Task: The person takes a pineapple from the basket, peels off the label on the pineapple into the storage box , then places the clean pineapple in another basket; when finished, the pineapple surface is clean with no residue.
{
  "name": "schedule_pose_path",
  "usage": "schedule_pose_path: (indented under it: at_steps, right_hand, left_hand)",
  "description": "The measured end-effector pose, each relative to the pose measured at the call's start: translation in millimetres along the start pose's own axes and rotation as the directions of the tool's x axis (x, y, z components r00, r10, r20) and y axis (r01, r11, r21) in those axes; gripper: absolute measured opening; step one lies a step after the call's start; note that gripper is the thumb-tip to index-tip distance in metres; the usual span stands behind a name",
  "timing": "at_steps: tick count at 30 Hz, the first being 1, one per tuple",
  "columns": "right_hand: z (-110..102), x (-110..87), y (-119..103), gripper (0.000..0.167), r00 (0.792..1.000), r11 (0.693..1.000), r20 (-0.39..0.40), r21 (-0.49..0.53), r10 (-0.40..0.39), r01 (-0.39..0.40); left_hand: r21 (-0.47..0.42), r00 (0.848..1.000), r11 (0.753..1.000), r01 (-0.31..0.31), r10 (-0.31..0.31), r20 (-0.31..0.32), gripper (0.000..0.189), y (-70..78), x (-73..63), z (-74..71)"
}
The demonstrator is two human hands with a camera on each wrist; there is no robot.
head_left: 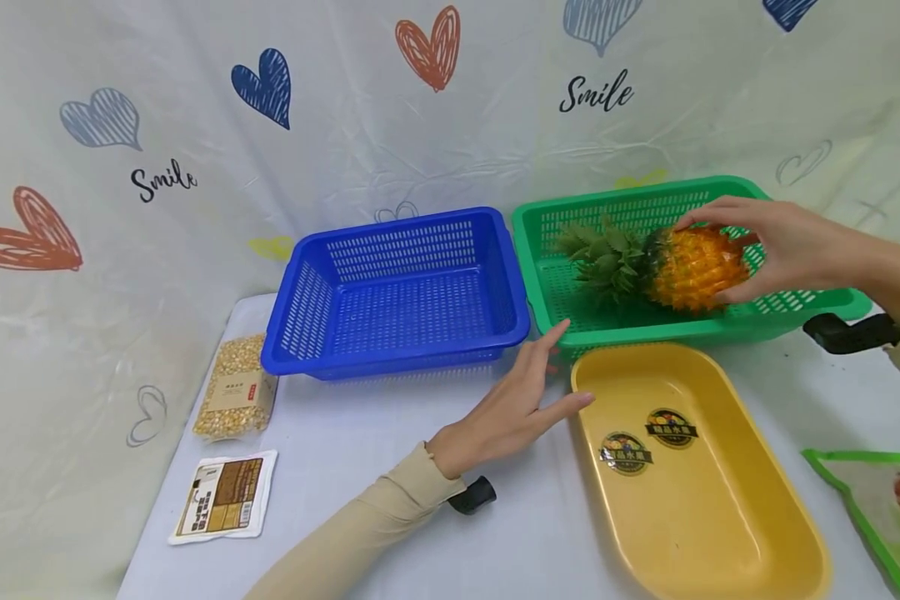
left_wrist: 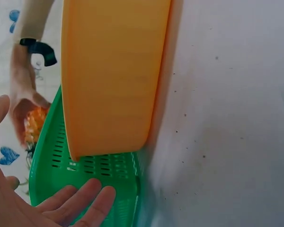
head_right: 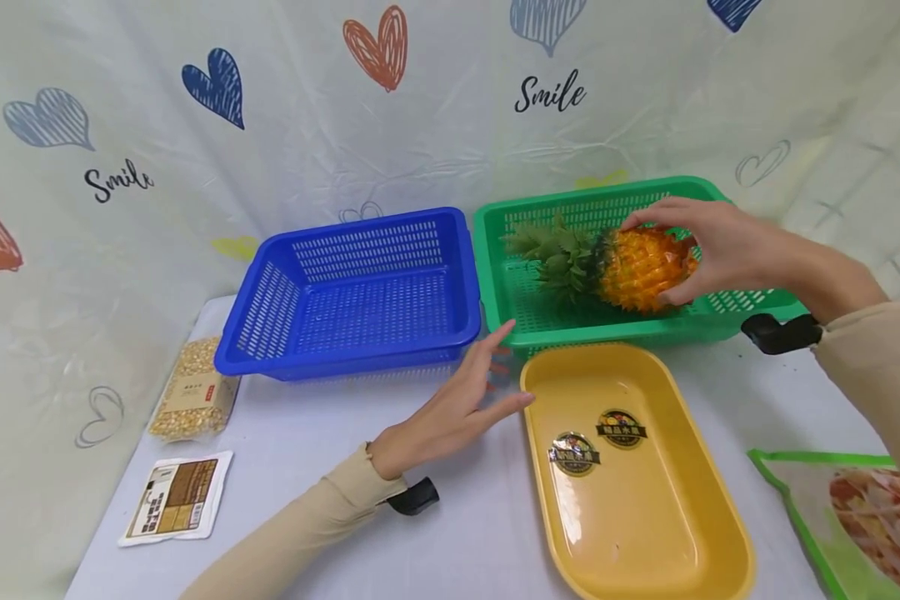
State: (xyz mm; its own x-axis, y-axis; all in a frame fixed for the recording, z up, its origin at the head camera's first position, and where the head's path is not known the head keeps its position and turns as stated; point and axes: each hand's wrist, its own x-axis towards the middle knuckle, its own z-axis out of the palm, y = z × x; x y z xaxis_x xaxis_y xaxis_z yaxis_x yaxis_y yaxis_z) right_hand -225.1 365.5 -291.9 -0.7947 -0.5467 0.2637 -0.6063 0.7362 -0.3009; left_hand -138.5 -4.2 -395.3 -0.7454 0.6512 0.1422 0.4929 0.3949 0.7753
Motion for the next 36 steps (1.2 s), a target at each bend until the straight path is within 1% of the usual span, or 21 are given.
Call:
schedule_pose_path:
  at_steps: [4, 6, 11, 17, 21, 25, 29, 31, 33, 36]
  right_hand:
    - [2.8, 11.5, -2.9, 0.098, 1.000, 0.997, 0.011, -0.078, -0.006, 0.007]
    - [4.7, 17.2, -3.1, 0.099, 1.000, 0.996, 0.014, -0.090, -0.008, 0.010]
    - [6.8, 23.9, -3.3, 0.100, 0.999, 0.995, 0.007, -0.087, -0.043, 0.044]
    - [10.1, 25.5, -5.5, 0.098, 0.998, 0.996, -0.005, -0.065, -0.058, 0.057]
    - [11.0, 23.8, -5.1, 0.099, 0.997, 0.994, -0.034, -0.085, -0.072, 0.069]
    - [10.5, 18.9, -3.8, 0.099, 0.994, 0.993, -0.065, -0.089, -0.084, 0.078]
    - [6.1, 15.1, -6.9, 0.100, 0.992, 0.995, -0.094, -0.070, -0.084, 0.077]
    - [3.2, 13.6, -12.1, 0.101, 0.991, 0.994, -0.101, -0.081, -0.082, 0.074]
    - [1.8, 13.3, -18.5, 0.102, 0.991, 0.993, -0.089, -0.072, -0.097, 0.091]
    - [3.6, 13.7, -28.0, 0.100, 0.992, 0.991, -0.032, -0.059, -0.126, 0.124]
  left_hand:
    - [0.003, 1.000, 1.000, 0.030, -0.030, 0.000, 0.082, 1.8, 8.3, 2.6]
    - [-0.005, 0.998, 0.998, 0.065, -0.065, -0.009, 0.082, 2.1, 11.4, 4.4]
    - [-0.046, 0.990, 0.991, 0.123, -0.126, -0.068, 0.084, 5.0, 18.9, 9.4]
    - [-0.096, 0.976, 0.983, 0.154, -0.167, -0.141, 0.082, 4.8, 32.0, 13.2]
    - [-0.144, 0.969, 0.978, 0.149, -0.174, -0.178, 0.079, 2.4, 39.7, 14.5]
    - [-0.173, 0.964, 0.973, 0.154, -0.186, -0.187, 0.079, 0.0, 43.3, 16.1]
    - [-0.160, 0.962, 0.972, 0.171, -0.200, -0.188, 0.080, -0.6, 44.3, 16.8]
    - [-0.153, 0.963, 0.973, 0.172, -0.199, -0.182, 0.080, -0.9, 44.5, 16.8]
    - [-0.153, 0.964, 0.974, 0.170, -0.196, -0.179, 0.079, -1.0, 44.3, 16.6]
    - [-0.152, 0.966, 0.974, 0.167, -0.193, -0.170, 0.079, -0.7, 43.5, 16.0]
